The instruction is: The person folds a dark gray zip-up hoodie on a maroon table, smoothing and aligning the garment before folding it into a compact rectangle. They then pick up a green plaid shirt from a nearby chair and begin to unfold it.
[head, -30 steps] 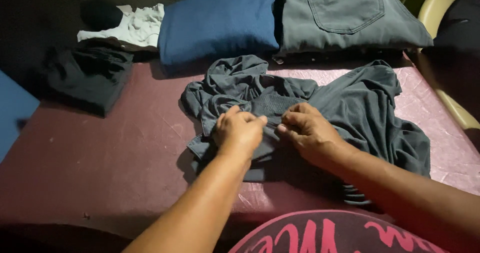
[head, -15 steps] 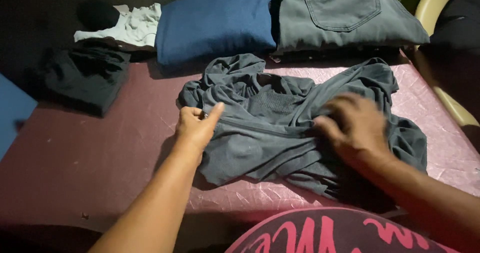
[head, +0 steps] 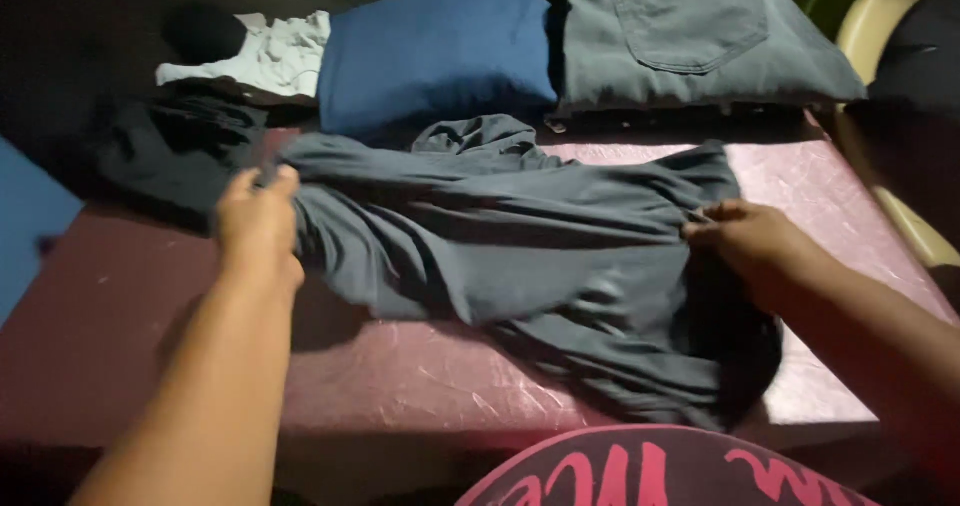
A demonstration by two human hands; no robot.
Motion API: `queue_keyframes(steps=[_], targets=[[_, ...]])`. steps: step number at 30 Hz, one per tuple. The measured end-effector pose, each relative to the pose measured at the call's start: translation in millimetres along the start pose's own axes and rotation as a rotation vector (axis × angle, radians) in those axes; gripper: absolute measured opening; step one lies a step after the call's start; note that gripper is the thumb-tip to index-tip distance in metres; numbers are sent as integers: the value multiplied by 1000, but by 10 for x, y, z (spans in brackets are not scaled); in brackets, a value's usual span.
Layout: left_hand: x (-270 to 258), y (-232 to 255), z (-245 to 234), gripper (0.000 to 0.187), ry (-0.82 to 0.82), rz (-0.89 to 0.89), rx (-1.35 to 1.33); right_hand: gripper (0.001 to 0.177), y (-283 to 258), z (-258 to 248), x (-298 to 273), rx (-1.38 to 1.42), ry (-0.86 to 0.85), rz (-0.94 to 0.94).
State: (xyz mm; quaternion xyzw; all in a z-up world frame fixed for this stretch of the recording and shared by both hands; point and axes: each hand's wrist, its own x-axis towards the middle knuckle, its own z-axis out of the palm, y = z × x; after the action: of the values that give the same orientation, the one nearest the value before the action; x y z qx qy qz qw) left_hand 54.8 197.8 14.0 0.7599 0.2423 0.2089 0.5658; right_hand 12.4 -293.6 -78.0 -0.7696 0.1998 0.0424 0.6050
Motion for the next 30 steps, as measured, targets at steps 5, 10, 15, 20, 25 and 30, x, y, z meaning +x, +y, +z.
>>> queue_keyframes(steps=[5,10,15,20,25,30], targets=[[633,-253,-282,39,-16,-91,-498,29,-454,130,146,414,-137,10],[709,-521,-462,49,87,-29,-428,23,-1131,362,-512,811,-515,-269],[445,-618,-516,62,204,34,93,56,-551,463,-53,76,-428,21],[223,-543,-362,82,139,119,427,85,-661,1154,-516,-482,-170,-172],[450,-920,83,116,-29,366,670,89,-704,1517,-821,-768,-382,-410],[406,-631,167,28,-297,138,835,35,-691,1278,-299,-401,-451,-67]])
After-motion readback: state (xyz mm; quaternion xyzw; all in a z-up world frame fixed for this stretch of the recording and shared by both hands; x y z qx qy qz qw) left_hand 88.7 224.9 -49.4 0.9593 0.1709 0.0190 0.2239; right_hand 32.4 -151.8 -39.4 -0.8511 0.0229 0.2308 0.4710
